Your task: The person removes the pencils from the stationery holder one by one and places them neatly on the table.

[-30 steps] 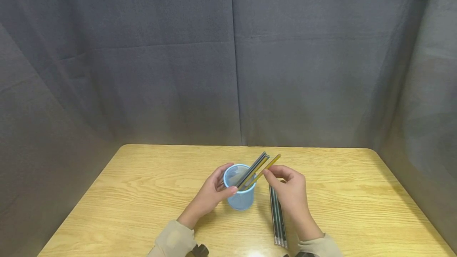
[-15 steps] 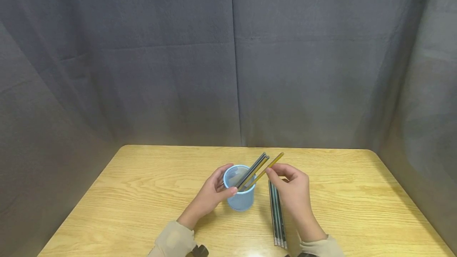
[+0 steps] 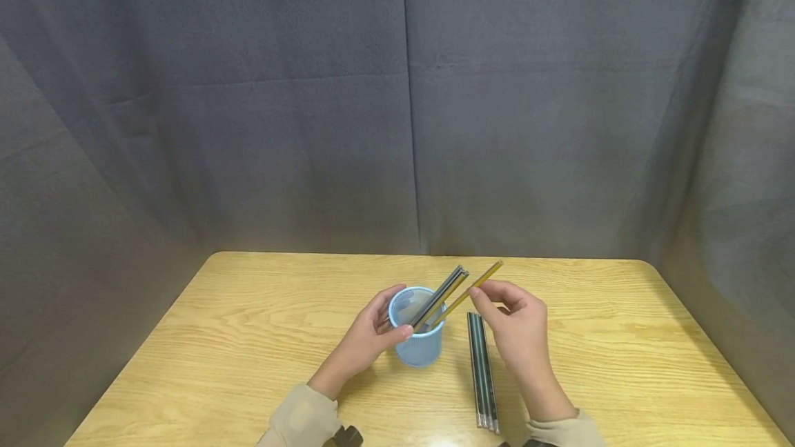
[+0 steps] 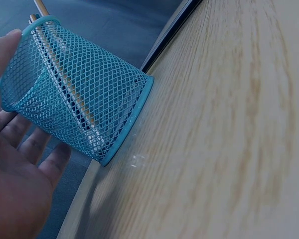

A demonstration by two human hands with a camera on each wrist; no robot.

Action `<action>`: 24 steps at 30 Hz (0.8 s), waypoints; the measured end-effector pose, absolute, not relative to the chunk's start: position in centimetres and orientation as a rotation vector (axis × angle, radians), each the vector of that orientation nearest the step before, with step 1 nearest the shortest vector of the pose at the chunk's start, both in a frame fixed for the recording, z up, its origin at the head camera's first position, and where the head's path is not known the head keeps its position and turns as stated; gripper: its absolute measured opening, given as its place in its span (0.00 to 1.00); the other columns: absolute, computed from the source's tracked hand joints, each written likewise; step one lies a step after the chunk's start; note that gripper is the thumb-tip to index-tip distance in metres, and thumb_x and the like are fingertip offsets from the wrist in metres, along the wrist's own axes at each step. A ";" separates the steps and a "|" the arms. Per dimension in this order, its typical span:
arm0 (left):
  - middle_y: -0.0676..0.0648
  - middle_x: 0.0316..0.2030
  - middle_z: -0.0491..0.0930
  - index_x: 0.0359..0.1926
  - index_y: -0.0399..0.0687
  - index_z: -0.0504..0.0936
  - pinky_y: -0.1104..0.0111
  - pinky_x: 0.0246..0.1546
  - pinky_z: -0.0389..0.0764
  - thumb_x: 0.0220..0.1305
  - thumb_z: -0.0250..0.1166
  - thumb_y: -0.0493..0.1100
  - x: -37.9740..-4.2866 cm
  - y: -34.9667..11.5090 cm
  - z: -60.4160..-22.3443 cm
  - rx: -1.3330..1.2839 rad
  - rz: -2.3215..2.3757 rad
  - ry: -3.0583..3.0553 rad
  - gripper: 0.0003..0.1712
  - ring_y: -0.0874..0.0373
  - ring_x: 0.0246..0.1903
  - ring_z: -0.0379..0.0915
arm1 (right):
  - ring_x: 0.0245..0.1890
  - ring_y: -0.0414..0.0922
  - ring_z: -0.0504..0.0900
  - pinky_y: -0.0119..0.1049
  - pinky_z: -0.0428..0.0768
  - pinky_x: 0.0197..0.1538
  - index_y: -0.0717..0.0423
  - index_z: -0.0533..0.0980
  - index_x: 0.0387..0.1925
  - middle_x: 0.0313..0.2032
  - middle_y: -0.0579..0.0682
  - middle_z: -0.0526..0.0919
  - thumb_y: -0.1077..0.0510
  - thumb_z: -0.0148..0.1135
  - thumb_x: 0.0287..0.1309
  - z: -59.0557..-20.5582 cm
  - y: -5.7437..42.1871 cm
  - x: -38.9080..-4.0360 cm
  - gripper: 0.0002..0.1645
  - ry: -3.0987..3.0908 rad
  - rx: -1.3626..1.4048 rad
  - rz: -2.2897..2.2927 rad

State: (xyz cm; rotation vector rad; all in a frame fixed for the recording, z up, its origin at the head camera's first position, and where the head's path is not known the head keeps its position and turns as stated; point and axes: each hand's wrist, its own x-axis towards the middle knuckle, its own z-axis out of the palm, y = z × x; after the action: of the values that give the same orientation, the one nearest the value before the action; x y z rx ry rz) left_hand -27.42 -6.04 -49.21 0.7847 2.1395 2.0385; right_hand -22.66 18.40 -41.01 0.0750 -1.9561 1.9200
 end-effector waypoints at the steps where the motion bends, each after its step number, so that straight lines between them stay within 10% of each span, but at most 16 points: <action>1: 0.47 0.64 0.72 0.73 0.55 0.61 0.55 0.66 0.65 0.65 0.69 0.43 -27.4 -6.0 -49.2 0.781 2.043 2.131 0.40 0.51 0.63 0.68 | 0.35 0.37 0.80 0.26 0.78 0.36 0.71 0.82 0.37 0.30 0.42 0.86 0.65 0.70 0.58 -40.9 18.4 -22.6 0.10 -1.953 0.076 1.923; 24: 0.48 0.64 0.72 0.73 0.57 0.61 0.56 0.65 0.66 0.65 0.69 0.45 -27.4 -6.1 -49.2 0.806 2.041 2.146 0.39 0.51 0.63 0.69 | 0.31 0.37 0.81 0.26 0.78 0.34 0.72 0.82 0.35 0.29 0.46 0.86 0.71 0.70 0.55 -39.0 18.9 -21.8 0.06 -1.755 0.175 2.010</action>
State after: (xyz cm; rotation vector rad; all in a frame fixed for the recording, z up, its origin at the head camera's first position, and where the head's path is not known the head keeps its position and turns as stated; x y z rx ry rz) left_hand -27.38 -6.05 -49.24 0.8056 2.1461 2.0408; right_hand -21.77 18.87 -39.00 0.1746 -1.7552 2.0096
